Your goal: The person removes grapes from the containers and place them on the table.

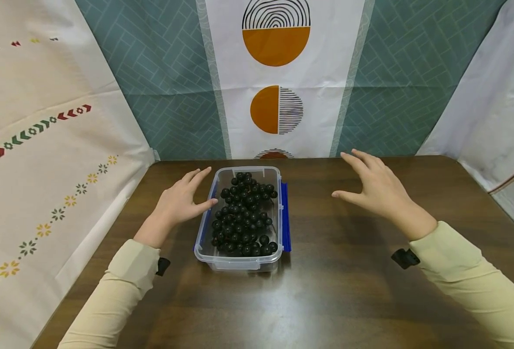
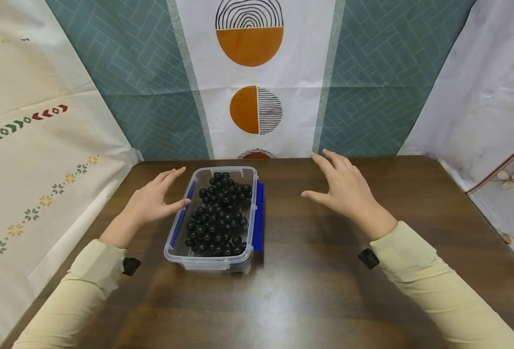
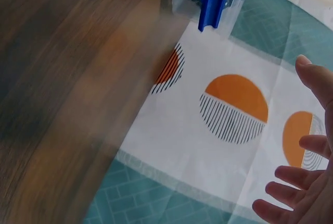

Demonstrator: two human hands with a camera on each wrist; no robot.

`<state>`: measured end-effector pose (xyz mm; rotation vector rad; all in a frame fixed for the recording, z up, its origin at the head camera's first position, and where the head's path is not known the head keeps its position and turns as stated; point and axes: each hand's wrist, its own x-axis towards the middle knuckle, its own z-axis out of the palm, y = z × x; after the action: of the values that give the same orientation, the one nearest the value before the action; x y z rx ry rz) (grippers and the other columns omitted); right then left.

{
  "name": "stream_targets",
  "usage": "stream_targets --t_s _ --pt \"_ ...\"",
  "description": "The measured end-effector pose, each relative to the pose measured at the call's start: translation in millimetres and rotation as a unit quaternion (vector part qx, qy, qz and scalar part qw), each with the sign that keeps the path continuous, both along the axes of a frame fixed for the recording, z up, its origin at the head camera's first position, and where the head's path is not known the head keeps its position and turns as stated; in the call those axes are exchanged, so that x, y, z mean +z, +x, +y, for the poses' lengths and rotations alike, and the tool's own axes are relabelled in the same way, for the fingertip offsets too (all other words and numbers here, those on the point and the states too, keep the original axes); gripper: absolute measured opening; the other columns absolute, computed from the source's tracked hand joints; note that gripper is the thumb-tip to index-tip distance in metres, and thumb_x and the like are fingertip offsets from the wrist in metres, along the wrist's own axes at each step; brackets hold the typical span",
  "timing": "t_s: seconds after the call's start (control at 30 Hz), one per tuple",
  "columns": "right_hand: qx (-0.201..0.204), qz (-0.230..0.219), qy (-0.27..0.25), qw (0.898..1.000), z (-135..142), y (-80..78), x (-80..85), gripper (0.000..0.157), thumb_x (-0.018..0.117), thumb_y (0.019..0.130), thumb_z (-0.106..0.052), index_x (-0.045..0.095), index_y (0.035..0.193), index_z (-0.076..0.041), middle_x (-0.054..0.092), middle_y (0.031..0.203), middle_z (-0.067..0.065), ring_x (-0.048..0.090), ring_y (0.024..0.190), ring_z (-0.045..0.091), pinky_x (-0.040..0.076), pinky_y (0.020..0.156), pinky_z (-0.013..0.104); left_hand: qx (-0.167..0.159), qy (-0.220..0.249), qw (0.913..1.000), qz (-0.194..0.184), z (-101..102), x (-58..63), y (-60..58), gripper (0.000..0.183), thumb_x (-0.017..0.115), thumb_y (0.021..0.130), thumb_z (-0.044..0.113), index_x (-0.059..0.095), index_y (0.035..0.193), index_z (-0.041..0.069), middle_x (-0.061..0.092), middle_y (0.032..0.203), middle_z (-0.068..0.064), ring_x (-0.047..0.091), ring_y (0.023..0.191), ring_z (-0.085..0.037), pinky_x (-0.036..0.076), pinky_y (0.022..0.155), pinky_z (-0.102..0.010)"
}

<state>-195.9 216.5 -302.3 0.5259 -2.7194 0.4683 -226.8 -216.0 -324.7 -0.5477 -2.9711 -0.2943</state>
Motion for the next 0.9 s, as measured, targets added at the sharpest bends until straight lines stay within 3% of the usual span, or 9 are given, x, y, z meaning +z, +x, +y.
stream_targets --t_s 0.43,0.77,0.9 --pt "0.024 0.015 -0.027 0.999 -23 7.8 1.8 0.079 0.079 0.075 -0.040 0.046 0.139 -0.008 0.049 0.135 0.018 0.044 0.123 0.038 0.038 0.098 0.056 0.010 0.001 0.9999 -0.001 4 -2.8 1.1 0.077 0.053 0.089 0.059 0.024 0.151 0.024 0.039 0.146 -0.016 0.053 0.117 -0.041 0.048 0.076 -0.059" --pt "0.031 -0.038 -0.045 0.998 -37 13.2 5.0 0.076 0.075 0.079 -0.043 0.045 0.140 -0.010 0.049 0.137 0.015 0.043 0.125 0.036 0.038 0.097 0.057 0.014 0.023 0.9992 -0.031 5 -3.6 -1.0 0.077 0.053 0.090 0.058 0.022 0.151 0.023 0.039 0.144 -0.023 0.055 0.110 -0.047 0.045 0.082 -0.062" --pt "0.038 -0.045 -0.058 0.997 -42 14.2 4.6 0.075 0.075 0.079 -0.043 0.046 0.139 -0.009 0.049 0.137 0.016 0.042 0.124 0.036 0.038 0.098 0.058 0.011 0.053 0.9970 -0.056 4 -4.7 -3.1 0.078 0.055 0.090 0.055 0.021 0.152 0.021 0.036 0.147 -0.022 0.048 0.121 -0.046 0.040 0.092 -0.063"
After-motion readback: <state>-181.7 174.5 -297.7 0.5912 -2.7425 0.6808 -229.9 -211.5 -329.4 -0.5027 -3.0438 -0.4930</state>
